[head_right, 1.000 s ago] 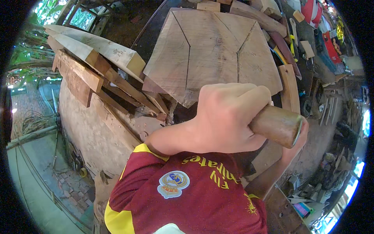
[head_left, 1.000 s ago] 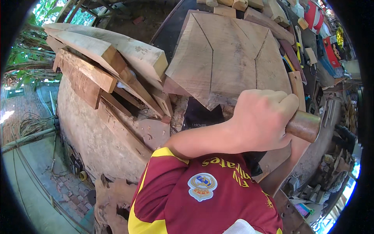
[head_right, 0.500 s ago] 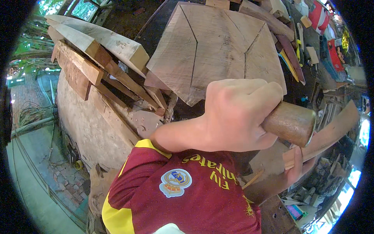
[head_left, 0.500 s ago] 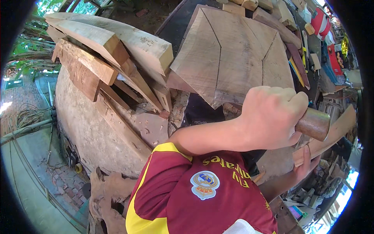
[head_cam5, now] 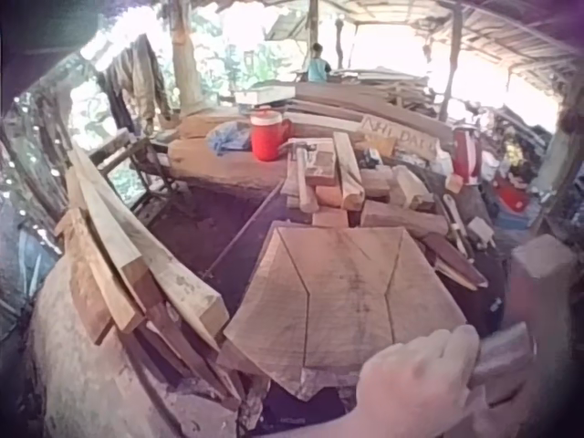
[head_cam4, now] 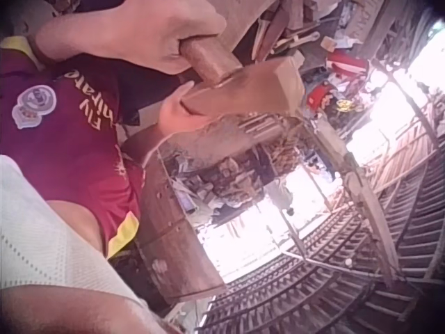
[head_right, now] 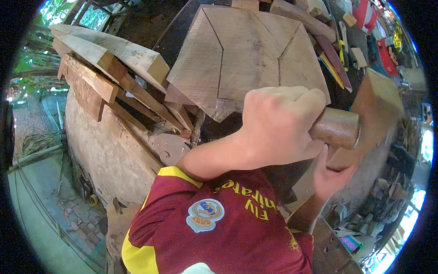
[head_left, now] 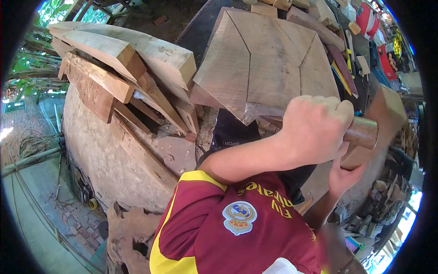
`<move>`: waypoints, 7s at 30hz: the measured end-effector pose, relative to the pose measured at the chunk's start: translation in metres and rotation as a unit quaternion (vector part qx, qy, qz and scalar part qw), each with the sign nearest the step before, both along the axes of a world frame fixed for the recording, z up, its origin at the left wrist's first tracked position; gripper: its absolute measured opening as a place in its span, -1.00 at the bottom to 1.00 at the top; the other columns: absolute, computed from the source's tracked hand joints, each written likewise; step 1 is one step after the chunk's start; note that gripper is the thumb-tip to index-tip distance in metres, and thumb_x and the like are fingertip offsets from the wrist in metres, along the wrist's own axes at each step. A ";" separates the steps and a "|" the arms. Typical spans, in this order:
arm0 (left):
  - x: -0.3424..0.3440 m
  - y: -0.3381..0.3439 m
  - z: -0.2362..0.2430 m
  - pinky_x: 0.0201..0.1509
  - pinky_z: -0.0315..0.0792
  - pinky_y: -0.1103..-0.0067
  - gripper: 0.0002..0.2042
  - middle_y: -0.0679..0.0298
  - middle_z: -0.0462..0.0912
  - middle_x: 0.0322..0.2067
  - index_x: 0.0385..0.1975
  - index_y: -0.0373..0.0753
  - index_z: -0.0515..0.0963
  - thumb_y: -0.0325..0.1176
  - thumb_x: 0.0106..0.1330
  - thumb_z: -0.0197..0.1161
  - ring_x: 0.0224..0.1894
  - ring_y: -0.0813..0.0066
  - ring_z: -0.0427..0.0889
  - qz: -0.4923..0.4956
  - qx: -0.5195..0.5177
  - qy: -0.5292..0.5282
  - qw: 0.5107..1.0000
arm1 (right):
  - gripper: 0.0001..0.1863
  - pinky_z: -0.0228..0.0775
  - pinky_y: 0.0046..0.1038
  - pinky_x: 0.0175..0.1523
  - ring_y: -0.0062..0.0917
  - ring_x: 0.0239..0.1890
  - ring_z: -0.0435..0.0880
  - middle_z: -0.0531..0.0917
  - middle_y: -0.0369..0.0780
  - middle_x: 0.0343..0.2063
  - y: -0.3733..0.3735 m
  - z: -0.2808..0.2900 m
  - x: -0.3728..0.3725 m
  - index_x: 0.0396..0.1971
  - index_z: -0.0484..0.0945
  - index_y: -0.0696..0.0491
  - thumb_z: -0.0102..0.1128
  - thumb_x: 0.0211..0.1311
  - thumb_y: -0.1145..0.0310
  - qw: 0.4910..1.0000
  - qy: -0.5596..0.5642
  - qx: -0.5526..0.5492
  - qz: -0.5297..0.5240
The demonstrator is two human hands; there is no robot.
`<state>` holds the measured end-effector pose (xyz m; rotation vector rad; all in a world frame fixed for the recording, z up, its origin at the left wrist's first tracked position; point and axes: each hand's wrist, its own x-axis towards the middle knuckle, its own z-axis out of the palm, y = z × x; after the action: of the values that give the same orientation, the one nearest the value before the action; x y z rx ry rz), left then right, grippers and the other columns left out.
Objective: The person carves a large, irregularly shaped piece of wood using a chisel and a wooden mallet. They repeatedly strike the chisel to remove material along marked lines. The person also uses a brush to sweep away wood shavings and flips the wood to work on different sections.
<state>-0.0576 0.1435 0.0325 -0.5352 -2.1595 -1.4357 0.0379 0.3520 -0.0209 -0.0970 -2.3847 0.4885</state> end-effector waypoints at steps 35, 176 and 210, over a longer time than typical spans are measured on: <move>-0.008 0.005 -0.005 -0.57 0.40 0.36 -0.72 0.25 0.49 -0.67 -0.60 -0.15 0.43 -0.30 -0.36 0.36 -0.59 0.19 0.56 0.019 -0.024 0.016 0.999 | -0.18 0.45 -0.33 0.09 -0.36 0.03 0.49 0.41 0.03 0.08 -0.013 -0.004 0.001 0.21 0.11 0.30 0.42 -0.02 0.58 0.995 0.020 -0.100 -0.010; -0.058 -0.001 0.008 -0.49 0.45 0.31 -0.81 0.07 0.49 -0.72 -0.71 -0.23 0.45 -0.31 -0.28 0.31 -0.58 0.01 0.55 0.097 0.001 0.037 0.995 | -0.30 0.38 -0.38 0.09 -0.43 0.03 0.50 0.51 -0.03 0.00 0.019 0.026 -0.092 0.09 0.32 0.33 0.49 -0.06 0.48 0.995 0.092 0.034 0.027; -0.060 0.003 0.010 -0.50 0.45 0.31 -0.81 0.07 0.50 -0.71 -0.69 -0.22 0.45 -0.31 -0.29 0.29 -0.59 0.02 0.55 0.081 -0.005 0.031 0.996 | -0.12 0.39 -0.38 0.12 -0.42 0.04 0.49 0.42 -0.07 0.09 0.002 0.044 -0.060 0.25 0.13 0.22 0.44 -0.10 0.61 0.945 0.057 -0.306 0.103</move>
<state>-0.1177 0.1464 0.0423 -0.3925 -2.1092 -1.3048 -0.0220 0.3538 0.0231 -0.0924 -2.0599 1.2862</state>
